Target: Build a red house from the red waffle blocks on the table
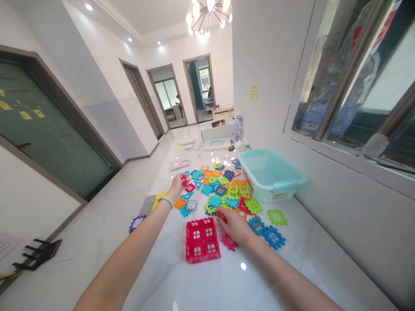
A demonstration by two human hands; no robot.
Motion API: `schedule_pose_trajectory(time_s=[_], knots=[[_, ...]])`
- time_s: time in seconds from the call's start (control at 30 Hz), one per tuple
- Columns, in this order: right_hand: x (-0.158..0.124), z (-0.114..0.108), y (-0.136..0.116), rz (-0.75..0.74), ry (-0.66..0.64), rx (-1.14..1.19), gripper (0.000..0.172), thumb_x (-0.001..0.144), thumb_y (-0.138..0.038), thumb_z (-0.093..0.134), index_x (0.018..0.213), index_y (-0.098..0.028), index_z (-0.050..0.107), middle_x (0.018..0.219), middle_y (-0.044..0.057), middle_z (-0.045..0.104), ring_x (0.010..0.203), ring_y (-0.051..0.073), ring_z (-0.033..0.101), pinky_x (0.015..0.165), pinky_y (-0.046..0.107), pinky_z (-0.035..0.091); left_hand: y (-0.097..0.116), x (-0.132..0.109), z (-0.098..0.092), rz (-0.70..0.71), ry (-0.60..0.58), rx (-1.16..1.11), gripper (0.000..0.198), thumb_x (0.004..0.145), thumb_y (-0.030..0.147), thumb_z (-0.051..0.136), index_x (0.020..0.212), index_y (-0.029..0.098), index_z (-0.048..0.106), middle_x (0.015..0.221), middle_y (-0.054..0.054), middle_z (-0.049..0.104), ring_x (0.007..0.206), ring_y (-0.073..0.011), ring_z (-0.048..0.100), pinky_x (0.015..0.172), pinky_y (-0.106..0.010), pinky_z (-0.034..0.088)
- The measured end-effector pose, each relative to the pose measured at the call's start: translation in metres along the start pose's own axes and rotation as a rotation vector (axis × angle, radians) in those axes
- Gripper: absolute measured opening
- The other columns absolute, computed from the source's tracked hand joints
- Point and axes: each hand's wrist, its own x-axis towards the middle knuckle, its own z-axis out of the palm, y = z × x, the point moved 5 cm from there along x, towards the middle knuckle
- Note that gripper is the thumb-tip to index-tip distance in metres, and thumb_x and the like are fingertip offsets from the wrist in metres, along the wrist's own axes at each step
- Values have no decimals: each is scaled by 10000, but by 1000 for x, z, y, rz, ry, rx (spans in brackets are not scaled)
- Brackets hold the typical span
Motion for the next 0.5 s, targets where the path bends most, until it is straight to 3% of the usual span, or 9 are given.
schedule_pose_trajectory(time_s=[0.13,0.33,0.5], knots=[[0,1,1,1,-5,-21,253,918,-228,471,1107,-205,638,1030,73,729,960,246,674,770,287,447,-5,1,-10,-33,-8,238,347,931,363,600,1198,143,581,1204,-76,592,1040,-265,611,867,-431,545],[3,2,0,-5,-15,-52,244,952,-227,434,1063,-197,649,998,66,725,936,221,672,761,266,443,-15,-2,9,-12,-67,491,293,930,341,602,1154,153,594,1173,-92,607,1015,-222,615,874,-424,531],[8,4,4,47,18,-126,289,960,-234,429,1173,-201,620,1108,81,705,996,233,660,789,275,454,-11,4,13,26,-49,527,272,665,253,802,871,190,636,1012,-86,667,1080,-305,592,880,-360,461]])
